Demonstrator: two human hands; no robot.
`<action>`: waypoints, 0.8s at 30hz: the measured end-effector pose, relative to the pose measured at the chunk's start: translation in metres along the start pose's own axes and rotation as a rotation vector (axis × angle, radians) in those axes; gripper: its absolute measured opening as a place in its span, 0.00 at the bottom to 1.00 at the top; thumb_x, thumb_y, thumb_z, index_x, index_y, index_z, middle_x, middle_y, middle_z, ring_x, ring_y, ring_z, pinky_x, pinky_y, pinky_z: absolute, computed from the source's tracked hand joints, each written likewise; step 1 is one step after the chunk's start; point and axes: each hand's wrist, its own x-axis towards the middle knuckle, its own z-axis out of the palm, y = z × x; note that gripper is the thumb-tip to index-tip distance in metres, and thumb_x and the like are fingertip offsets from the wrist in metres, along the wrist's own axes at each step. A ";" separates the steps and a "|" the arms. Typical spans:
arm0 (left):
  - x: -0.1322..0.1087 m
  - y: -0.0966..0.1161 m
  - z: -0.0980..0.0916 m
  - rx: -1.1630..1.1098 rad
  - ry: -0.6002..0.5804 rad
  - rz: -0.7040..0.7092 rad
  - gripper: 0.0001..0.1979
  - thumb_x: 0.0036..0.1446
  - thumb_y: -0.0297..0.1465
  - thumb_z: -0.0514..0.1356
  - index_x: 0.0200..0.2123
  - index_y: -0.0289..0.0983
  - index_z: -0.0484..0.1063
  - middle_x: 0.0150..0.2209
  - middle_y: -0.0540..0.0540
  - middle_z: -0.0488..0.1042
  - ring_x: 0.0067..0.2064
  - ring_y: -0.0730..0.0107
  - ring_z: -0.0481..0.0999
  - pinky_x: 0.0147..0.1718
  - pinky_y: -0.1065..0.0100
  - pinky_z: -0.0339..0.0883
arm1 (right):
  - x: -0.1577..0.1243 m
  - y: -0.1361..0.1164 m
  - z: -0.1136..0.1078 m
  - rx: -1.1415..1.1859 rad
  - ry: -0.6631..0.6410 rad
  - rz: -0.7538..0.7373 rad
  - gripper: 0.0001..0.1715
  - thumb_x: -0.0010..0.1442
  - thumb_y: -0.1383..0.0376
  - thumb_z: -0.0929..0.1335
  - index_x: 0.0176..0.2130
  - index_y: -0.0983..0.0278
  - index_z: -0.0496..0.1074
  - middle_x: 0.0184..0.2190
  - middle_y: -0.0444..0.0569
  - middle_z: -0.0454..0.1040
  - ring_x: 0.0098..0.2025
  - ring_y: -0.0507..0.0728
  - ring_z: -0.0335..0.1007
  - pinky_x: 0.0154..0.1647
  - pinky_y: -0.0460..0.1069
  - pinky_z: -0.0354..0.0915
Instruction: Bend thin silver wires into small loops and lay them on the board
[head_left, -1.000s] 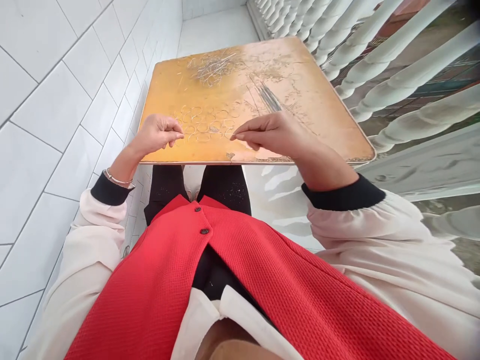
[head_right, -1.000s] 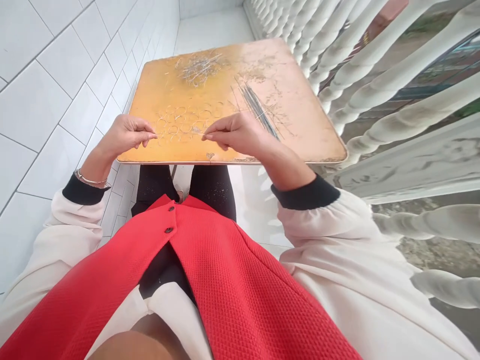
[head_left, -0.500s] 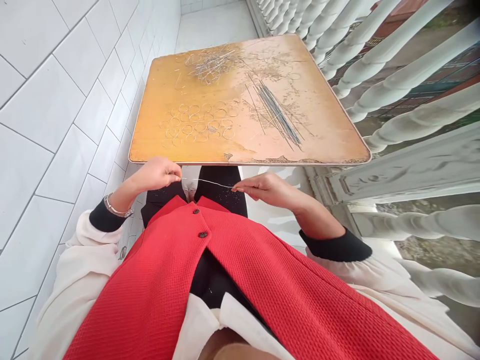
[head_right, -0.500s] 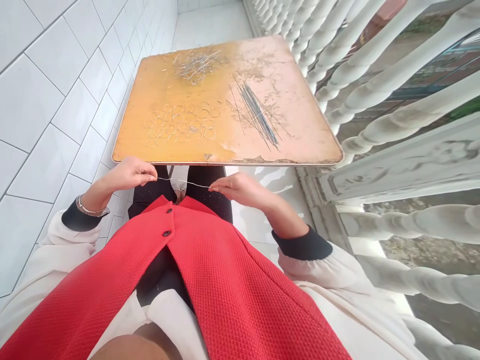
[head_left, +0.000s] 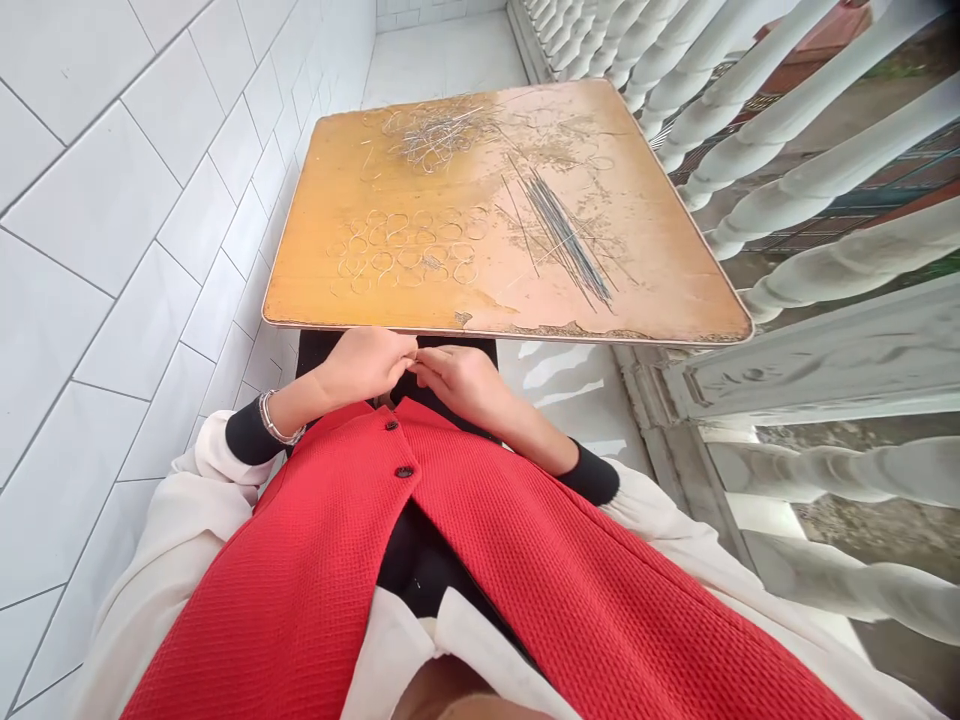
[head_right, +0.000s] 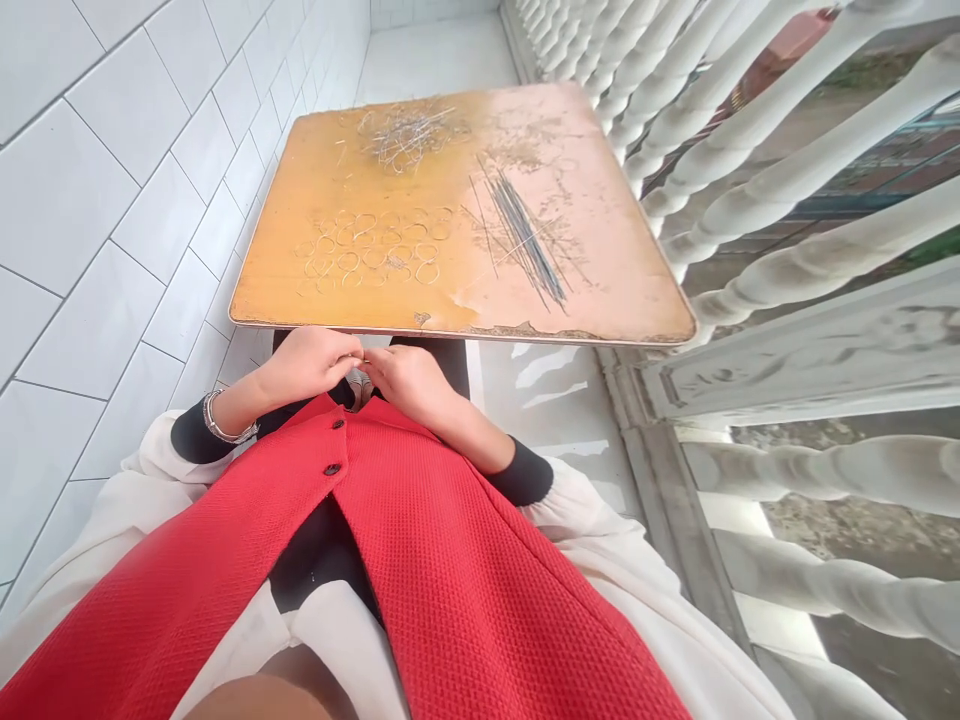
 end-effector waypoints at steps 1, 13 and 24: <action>-0.002 0.000 0.002 0.009 -0.010 0.005 0.11 0.62 0.26 0.55 0.35 0.35 0.79 0.33 0.43 0.82 0.35 0.64 0.78 0.31 0.67 0.58 | -0.003 0.003 0.004 0.007 -0.016 0.000 0.21 0.72 0.61 0.59 0.40 0.65 0.77 0.29 0.53 0.80 0.30 0.57 0.74 0.32 0.49 0.65; -0.034 -0.035 -0.005 -0.032 -0.121 -0.009 0.13 0.60 0.27 0.53 0.30 0.37 0.78 0.29 0.46 0.79 0.31 0.68 0.74 0.29 0.67 0.54 | -0.051 0.047 -0.020 0.084 -0.238 -0.065 0.19 0.70 0.64 0.60 0.47 0.62 0.79 0.35 0.51 0.84 0.33 0.57 0.81 0.32 0.48 0.69; -0.034 -0.034 -0.018 -0.065 0.038 -0.195 0.10 0.61 0.27 0.57 0.35 0.36 0.79 0.32 0.46 0.81 0.32 0.67 0.75 0.32 0.67 0.60 | -0.051 0.025 -0.049 -0.136 0.278 0.179 0.19 0.70 0.57 0.62 0.51 0.58 0.78 0.42 0.55 0.82 0.42 0.63 0.79 0.44 0.57 0.72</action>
